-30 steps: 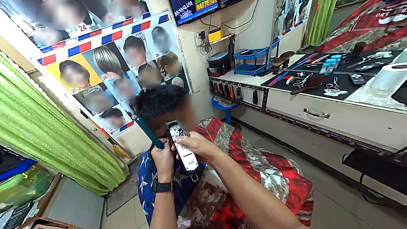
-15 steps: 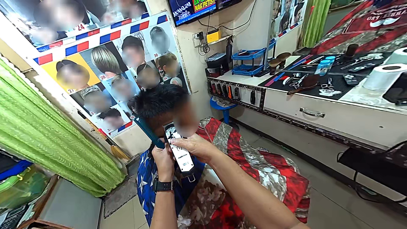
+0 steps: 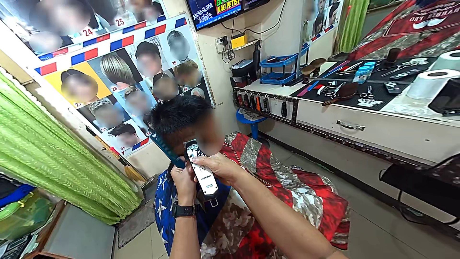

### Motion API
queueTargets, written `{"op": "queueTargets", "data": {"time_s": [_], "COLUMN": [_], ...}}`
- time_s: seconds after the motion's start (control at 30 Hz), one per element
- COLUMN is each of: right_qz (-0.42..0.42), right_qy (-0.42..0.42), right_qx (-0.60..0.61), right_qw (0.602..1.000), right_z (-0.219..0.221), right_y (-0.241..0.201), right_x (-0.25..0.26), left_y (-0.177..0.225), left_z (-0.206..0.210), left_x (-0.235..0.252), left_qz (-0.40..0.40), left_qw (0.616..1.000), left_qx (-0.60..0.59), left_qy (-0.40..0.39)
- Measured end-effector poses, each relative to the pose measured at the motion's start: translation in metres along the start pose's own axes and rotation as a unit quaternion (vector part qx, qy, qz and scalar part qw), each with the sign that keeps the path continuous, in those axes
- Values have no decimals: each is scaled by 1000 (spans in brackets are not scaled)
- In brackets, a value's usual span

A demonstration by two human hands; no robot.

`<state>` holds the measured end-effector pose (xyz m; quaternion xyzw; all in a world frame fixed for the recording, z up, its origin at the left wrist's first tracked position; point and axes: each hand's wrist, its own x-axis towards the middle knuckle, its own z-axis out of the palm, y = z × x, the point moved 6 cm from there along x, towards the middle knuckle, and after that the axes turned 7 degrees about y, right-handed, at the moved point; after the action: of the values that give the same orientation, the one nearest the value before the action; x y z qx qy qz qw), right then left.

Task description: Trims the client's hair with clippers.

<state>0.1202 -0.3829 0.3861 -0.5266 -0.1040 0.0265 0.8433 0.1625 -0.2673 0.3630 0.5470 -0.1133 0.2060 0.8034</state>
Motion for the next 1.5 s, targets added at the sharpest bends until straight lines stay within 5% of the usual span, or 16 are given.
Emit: {"op": "queueTargets", "data": {"time_s": [1.5], "right_qz": [-1], "right_qy": [-9], "right_qx": [111], "right_qw": [994], "right_z": [-30], "right_y": [-5], "right_x": [-1], "left_y": [-5], "left_z": [1], "left_x": [6], "left_qz": [24], "left_qw": [998], "left_qx": [59], "left_qy": [5]}}
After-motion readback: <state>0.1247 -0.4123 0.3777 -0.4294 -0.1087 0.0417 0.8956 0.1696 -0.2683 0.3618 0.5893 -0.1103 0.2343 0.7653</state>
